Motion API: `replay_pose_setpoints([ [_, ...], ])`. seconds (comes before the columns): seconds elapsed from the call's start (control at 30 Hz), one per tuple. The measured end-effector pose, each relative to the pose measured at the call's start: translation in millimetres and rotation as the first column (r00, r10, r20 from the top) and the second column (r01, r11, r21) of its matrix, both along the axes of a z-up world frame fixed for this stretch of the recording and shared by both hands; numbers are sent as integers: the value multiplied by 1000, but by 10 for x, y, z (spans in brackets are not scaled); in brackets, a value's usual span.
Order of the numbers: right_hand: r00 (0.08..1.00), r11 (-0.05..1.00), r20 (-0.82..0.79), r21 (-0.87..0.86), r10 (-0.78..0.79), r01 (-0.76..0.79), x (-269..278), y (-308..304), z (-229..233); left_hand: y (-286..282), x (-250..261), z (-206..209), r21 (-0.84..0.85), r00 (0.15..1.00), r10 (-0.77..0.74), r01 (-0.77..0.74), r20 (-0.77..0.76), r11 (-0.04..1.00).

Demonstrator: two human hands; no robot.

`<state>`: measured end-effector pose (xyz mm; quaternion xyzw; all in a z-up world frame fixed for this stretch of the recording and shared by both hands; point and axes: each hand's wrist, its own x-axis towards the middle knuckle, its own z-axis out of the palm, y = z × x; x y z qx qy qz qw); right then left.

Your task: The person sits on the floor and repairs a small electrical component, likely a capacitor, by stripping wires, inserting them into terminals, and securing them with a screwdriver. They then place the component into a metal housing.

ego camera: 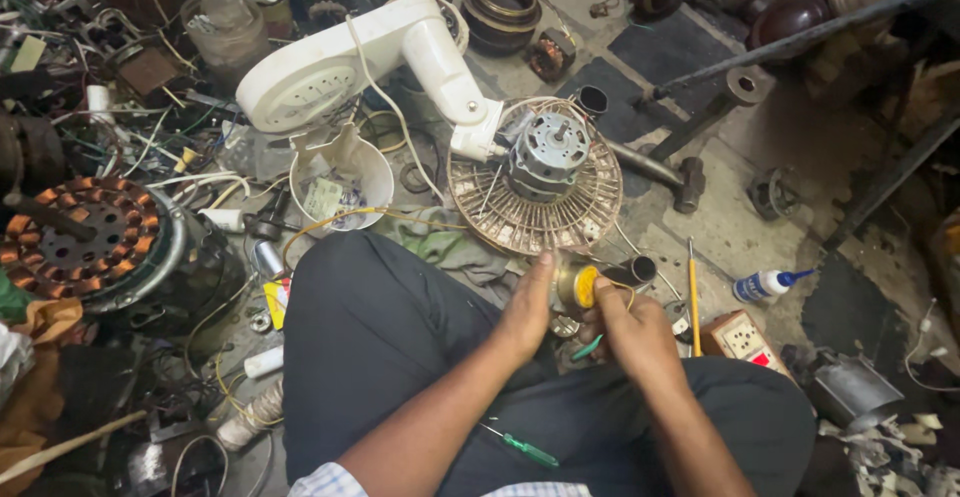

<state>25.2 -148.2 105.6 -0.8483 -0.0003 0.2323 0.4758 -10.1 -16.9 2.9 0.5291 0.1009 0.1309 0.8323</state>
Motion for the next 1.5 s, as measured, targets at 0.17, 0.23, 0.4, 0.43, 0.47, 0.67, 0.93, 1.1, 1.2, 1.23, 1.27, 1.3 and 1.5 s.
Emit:
replay_pose_setpoints([
  [0.17, 992, 999, 121, -5, 33, -32, -60, -62, 108, -6, 38, 36, -605, 993, -122, 98, 2, 790],
  [0.23, 947, 998, 315, -47, 61, -48, -140, -63, 122, 1, 39, 43, -614, 992, -110, 124, 60, 780],
  [0.4, 737, 988, 658, -99, 156, -121, -182, 18, 119, -22, 40, 88, -533, 993, -119, 112, 22, 839],
  [0.43, 638, 982, 747, -131, 186, -133, -162, 42, 129, -13, 52, 114, -507, 994, -112, 105, 18, 856],
  [0.47, 531, 976, 820, -166, 215, -139, -131, 56, 140, 3, 68, 139, -517, 996, -88, 83, 15, 852],
  [0.67, 716, 946, 622, -149, 317, -289, 51, 54, 217, 137, 98, 267, -523, 997, -64, 37, -34, 851],
  [0.93, 644, 935, 691, -143, 330, -326, 138, 48, 249, 284, 57, 441, -466, 989, -143, 111, -33, 878],
  [1.1, 738, 950, 615, -62, 278, -307, 94, -25, 130, 301, 89, 402, -598, 973, -215, 223, 86, 770],
  [1.2, 833, 937, 539, 211, 125, -277, 74, -95, 87, 328, 127, 387, -652, 967, -242, 235, 81, 721],
  [1.23, 877, 917, 476, 314, 72, -246, 75, -127, 97, 331, 134, 387, -664, 967, -247, 229, 69, 712],
  [1.27, 914, 888, 405, 412, 23, -205, 79, -148, 118, 328, 140, 392, -664, 966, -250, 230, 68, 711],
  [1.3, 936, 884, 352, 437, 0, -164, 81, -162, 151, 324, 143, 399, -664, 965, -253, 231, 66, 711],
  [1.5, 919, 983, 383, 113, 91, -145, -3, -104, 574, 307, 110, 473, -638, 971, -226, 223, 78, 737],
])
